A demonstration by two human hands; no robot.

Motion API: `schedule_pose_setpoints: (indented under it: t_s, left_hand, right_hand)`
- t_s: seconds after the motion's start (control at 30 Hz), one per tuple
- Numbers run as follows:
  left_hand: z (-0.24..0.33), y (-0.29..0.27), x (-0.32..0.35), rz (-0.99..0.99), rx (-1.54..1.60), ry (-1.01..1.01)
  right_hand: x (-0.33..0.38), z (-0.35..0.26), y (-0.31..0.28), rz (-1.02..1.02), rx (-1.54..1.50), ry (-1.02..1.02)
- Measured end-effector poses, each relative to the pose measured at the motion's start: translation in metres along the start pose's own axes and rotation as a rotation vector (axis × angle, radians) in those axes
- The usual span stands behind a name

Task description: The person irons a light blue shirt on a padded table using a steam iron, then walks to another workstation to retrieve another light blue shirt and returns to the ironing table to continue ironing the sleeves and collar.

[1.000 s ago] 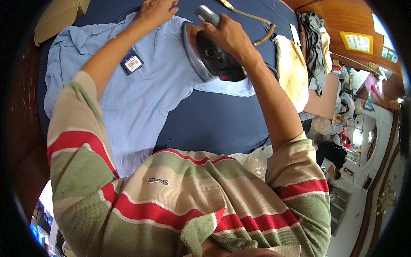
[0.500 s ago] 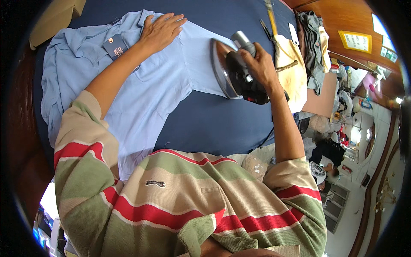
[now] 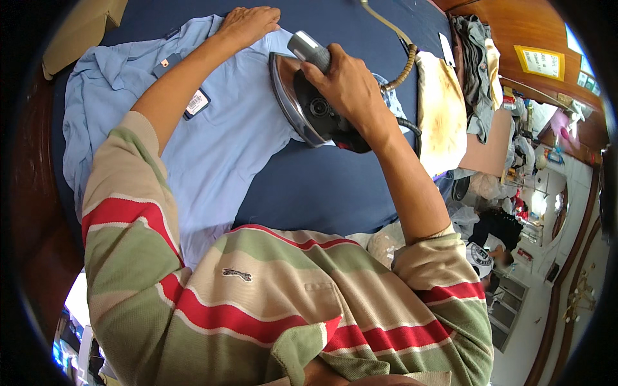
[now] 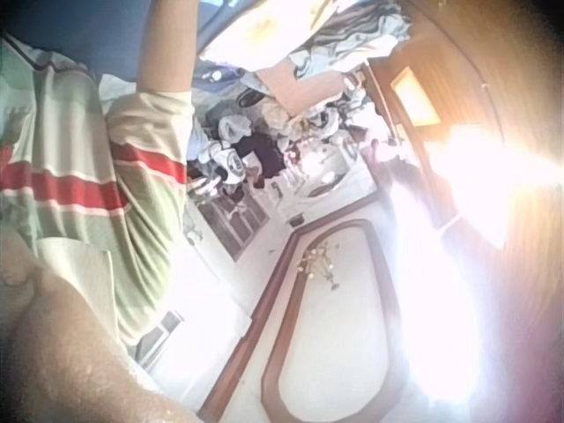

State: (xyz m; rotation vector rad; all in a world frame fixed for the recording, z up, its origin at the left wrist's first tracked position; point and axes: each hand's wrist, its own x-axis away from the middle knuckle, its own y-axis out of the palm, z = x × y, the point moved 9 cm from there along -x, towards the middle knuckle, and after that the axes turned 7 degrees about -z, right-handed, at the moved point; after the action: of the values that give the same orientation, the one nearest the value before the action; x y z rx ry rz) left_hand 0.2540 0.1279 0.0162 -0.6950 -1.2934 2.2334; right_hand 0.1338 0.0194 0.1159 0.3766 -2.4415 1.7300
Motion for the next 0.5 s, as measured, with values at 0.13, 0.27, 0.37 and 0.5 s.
schedule_pose_setpoints:
  t_s: [0.13,0.27,0.37,0.5]
  left_hand:
    - [-0.005,0.000,-0.002,-0.029,0.063,-0.012]
    - [-0.010,0.006,0.000,-0.052,0.135,-0.035]
    - [-0.012,0.001,0.001,-0.034,0.124,-0.046]
    - [-0.010,0.000,-0.001,-0.108,0.150,-0.097]
  right_hand:
    - [-0.003,0.004,0.003,-0.004,-0.030,0.038]
    - [-0.009,0.002,0.001,0.022,-0.010,0.012]
    - [-0.012,0.001,0.002,0.011,-0.043,0.017]
    - [-0.019,0.001,-0.003,0.030,-0.024,0.016]
